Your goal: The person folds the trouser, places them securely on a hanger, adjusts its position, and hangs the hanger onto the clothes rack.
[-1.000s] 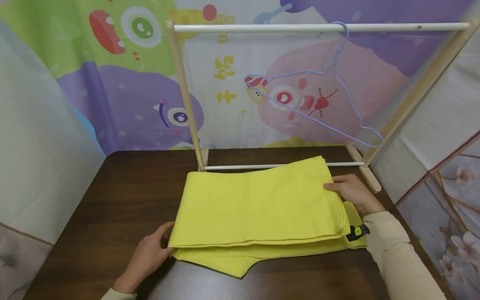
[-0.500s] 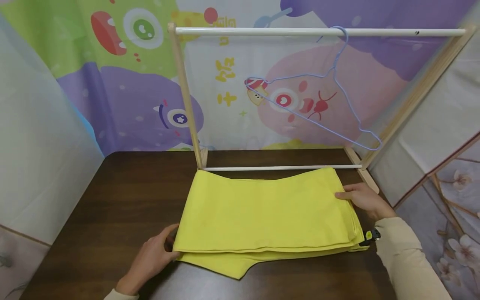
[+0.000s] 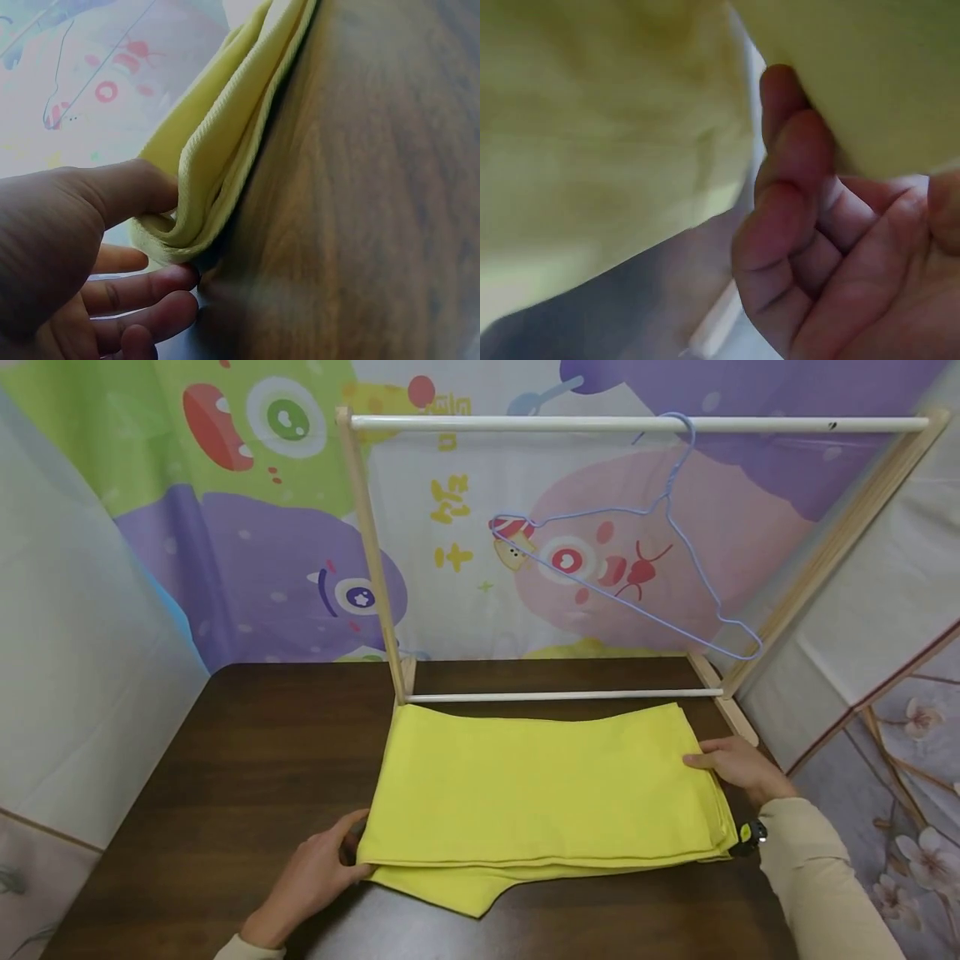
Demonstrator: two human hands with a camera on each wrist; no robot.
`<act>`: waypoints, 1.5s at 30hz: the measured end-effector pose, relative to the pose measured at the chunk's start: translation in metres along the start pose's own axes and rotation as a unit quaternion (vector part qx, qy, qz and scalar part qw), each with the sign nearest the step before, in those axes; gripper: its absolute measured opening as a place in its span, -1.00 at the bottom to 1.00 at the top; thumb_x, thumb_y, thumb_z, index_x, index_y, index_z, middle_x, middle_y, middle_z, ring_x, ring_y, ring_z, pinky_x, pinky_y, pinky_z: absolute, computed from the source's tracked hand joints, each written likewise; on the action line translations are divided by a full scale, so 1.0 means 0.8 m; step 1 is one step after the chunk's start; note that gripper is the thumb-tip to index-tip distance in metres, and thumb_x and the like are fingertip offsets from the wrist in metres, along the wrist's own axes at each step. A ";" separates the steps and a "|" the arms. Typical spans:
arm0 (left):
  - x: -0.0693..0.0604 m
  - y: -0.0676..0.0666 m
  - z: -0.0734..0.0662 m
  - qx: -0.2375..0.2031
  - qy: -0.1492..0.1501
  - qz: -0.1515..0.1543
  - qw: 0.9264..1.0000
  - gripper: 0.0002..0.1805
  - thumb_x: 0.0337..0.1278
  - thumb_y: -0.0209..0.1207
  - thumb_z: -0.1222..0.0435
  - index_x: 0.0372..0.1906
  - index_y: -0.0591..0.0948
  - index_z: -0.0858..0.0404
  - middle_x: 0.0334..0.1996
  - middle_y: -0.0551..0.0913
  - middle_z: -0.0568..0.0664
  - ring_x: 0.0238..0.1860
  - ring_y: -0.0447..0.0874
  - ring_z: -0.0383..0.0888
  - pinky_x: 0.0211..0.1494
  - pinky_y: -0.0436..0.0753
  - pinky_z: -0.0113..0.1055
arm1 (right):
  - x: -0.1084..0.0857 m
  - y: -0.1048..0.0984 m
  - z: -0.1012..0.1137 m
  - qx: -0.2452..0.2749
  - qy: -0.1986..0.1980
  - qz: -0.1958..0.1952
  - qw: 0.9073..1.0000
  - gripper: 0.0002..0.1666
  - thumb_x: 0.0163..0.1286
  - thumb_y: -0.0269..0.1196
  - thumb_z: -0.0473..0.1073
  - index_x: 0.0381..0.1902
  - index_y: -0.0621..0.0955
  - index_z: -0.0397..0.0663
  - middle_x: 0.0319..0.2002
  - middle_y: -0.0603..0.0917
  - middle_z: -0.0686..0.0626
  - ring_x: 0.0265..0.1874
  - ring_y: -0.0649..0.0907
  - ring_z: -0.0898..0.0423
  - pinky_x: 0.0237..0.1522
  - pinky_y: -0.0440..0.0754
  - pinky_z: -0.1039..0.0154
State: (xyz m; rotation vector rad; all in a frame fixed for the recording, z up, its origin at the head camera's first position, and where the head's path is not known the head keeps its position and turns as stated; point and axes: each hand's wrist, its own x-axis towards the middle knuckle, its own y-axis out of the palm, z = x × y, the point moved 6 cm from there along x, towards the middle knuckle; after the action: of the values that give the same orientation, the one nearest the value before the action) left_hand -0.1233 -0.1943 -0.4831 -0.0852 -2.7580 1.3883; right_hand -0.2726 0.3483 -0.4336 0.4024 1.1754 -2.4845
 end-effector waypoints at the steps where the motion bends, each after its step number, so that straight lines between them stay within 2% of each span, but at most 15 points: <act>1: 0.000 0.000 0.000 0.000 0.001 0.000 1.000 -0.24 -0.24 0.45 0.27 0.24 0.49 0.24 -0.52 0.53 -0.25 -0.52 0.41 -0.29 -0.41 0.43 -0.29 | 0.003 0.006 -0.008 -0.006 0.004 0.007 1.000 -0.05 0.49 0.09 0.09 0.30 0.08 -0.76 0.29 0.07 -0.67 0.24 0.12 -0.62 0.17 0.23 -0.40; 5: 0.000 0.003 -0.001 -0.001 0.000 0.007 1.000 -0.24 -0.21 0.46 0.25 0.25 0.49 0.24 -0.51 0.54 -0.26 -0.52 0.40 -0.30 -0.41 0.43 -0.29 | 0.010 0.027 -0.039 -0.006 0.019 0.036 0.999 -0.02 0.51 0.06 0.13 0.30 0.05 -0.76 0.31 0.05 -0.66 0.24 0.10 -0.63 0.17 0.21 -0.41; 8: 0.000 0.003 -0.001 -0.002 0.002 0.013 1.000 -0.24 -0.19 0.47 0.25 0.25 0.49 0.24 -0.51 0.55 -0.25 -0.52 0.40 -0.29 -0.41 0.43 -0.29 | 0.011 0.035 -0.052 0.007 0.022 0.041 0.999 -0.01 0.51 0.05 0.14 0.32 0.03 -0.75 0.32 0.03 -0.65 0.25 0.08 -0.63 0.18 0.19 -0.42; 16: 0.000 0.003 -0.002 -0.006 0.003 0.011 1.000 -0.25 -0.20 0.47 0.27 0.24 0.49 0.25 -0.50 0.55 -0.24 -0.51 0.40 -0.28 -0.40 0.42 -0.29 | 0.005 0.020 -0.040 0.011 0.000 0.006 1.000 -0.02 0.49 0.09 0.12 0.30 0.08 -0.76 0.30 0.07 -0.67 0.24 0.11 -0.63 0.16 0.19 -0.44; 21: 0.000 0.005 -0.001 -0.009 0.001 0.011 1.000 -0.28 -0.18 0.49 0.23 0.22 0.52 0.27 -0.52 0.52 -0.26 -0.53 0.37 -0.30 -0.40 0.41 -0.32 | 0.003 0.008 -0.037 -0.007 -0.005 -0.014 1.000 -0.06 0.50 0.08 0.10 0.29 0.12 -0.77 0.28 0.11 -0.68 0.21 0.15 -0.63 0.13 0.23 -0.43; 24: 0.000 0.005 0.000 -0.013 -0.001 0.009 1.000 -0.28 -0.18 0.50 0.19 0.20 0.53 0.28 -0.51 0.52 -0.26 -0.53 0.37 -0.30 -0.40 0.41 -0.33 | 0.007 0.015 -0.044 -0.014 0.006 -0.006 1.000 -0.06 0.50 0.07 0.11 0.28 0.12 -0.77 0.28 0.12 -0.67 0.21 0.17 -0.62 0.13 0.26 -0.41; 30: 0.002 0.002 0.000 -0.016 -0.001 0.012 1.000 -0.27 -0.19 0.50 0.19 0.19 0.53 0.30 -0.51 0.53 -0.24 -0.52 0.38 -0.29 -0.37 0.42 -0.30 | 0.012 0.037 -0.062 0.007 0.045 0.008 0.999 0.02 0.49 0.03 0.23 0.33 0.09 -0.70 0.30 0.08 -0.66 0.22 0.18 -0.61 0.13 0.30 -0.38; 36: 0.003 0.001 0.001 -0.015 0.000 0.017 1.000 -0.26 -0.19 0.51 0.17 0.20 0.53 0.29 -0.51 0.53 -0.26 -0.50 0.39 -0.29 -0.34 0.44 -0.27 | 0.011 0.038 -0.067 0.014 0.047 -0.004 0.999 0.02 0.47 0.05 0.26 0.33 0.15 -0.65 0.31 0.09 -0.65 0.22 0.20 -0.59 0.13 0.30 -0.38; 42: 0.002 0.004 0.001 -0.018 -0.006 0.022 1.000 -0.25 -0.18 0.51 0.15 0.21 0.53 0.29 -0.50 0.54 -0.26 -0.49 0.39 -0.29 -0.32 0.44 -0.26 | 0.010 0.034 -0.066 0.015 0.044 0.014 0.999 -0.03 0.48 0.07 0.16 0.33 0.11 -0.69 0.31 0.06 -0.65 0.23 0.16 -0.59 0.16 0.24 -0.39; 45: 0.001 0.004 0.000 -0.021 -0.007 0.023 0.999 -0.25 -0.18 0.51 0.15 0.21 0.53 0.29 -0.49 0.54 -0.24 -0.49 0.39 -0.28 -0.32 0.44 -0.25 | 0.010 0.031 -0.063 0.017 0.045 0.007 0.999 -0.07 0.48 0.09 0.13 0.30 0.15 -0.69 0.28 0.11 -0.65 0.20 0.21 -0.58 0.15 0.27 -0.38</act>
State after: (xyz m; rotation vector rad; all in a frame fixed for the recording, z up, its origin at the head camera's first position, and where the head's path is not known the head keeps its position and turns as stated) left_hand -0.1245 -0.1924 -0.4861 -0.1430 -2.8135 1.3476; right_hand -0.2636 0.3717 -0.4846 0.5342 1.1611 -2.4999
